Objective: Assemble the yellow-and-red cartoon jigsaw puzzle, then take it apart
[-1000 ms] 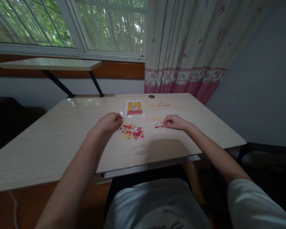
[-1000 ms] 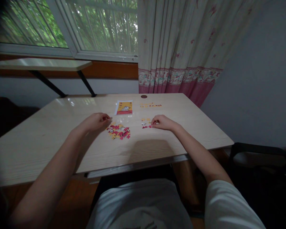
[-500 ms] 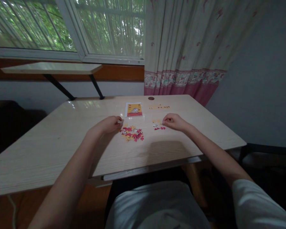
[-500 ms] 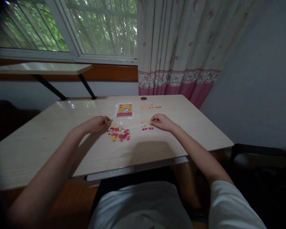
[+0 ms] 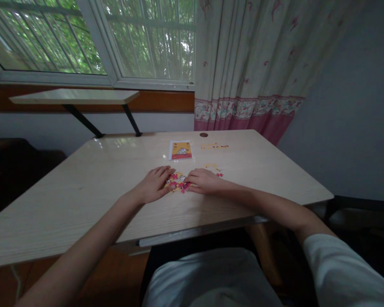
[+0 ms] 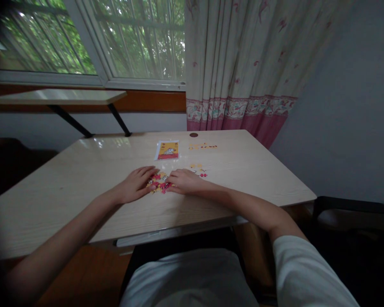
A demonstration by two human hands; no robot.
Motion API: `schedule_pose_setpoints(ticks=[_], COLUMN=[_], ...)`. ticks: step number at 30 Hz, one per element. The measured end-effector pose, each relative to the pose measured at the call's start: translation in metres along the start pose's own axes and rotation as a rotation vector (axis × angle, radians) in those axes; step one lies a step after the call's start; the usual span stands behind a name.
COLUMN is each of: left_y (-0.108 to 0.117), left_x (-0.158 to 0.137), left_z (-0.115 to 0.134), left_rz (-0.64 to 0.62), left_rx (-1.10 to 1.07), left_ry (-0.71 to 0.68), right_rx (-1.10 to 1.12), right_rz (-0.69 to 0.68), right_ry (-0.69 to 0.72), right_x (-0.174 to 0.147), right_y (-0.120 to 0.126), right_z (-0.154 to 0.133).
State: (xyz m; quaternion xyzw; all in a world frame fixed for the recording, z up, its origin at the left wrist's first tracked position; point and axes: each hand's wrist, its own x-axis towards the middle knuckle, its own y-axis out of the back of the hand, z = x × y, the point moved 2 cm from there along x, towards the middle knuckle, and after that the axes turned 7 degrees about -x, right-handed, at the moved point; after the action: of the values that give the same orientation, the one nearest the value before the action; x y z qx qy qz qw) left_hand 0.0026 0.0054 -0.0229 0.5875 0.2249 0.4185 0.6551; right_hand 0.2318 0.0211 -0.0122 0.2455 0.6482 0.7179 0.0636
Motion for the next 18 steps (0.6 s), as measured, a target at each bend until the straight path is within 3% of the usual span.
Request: schedule_pose_setpoints(ticks=[5,13,18], left_y=[-0.01,-0.015,-0.013], left_x=[-0.001,0.004,0.005], left_z=[0.004,0.041,0.048], left_rz=[0.009,0.151,0.135], left_rx=[0.013,0.067,0.065], left_ry=[0.012,0.061,0.064], right_rx=[0.0,-0.028,0.078], right_rz=[-0.007,-0.05,-0.016], right_ry=[0.003,-0.005,-0.034], right_x=[0.007,-0.002,-0.002], right_y=[-0.004,0.009,0.008], right_z=[0.0,0.012,0.019])
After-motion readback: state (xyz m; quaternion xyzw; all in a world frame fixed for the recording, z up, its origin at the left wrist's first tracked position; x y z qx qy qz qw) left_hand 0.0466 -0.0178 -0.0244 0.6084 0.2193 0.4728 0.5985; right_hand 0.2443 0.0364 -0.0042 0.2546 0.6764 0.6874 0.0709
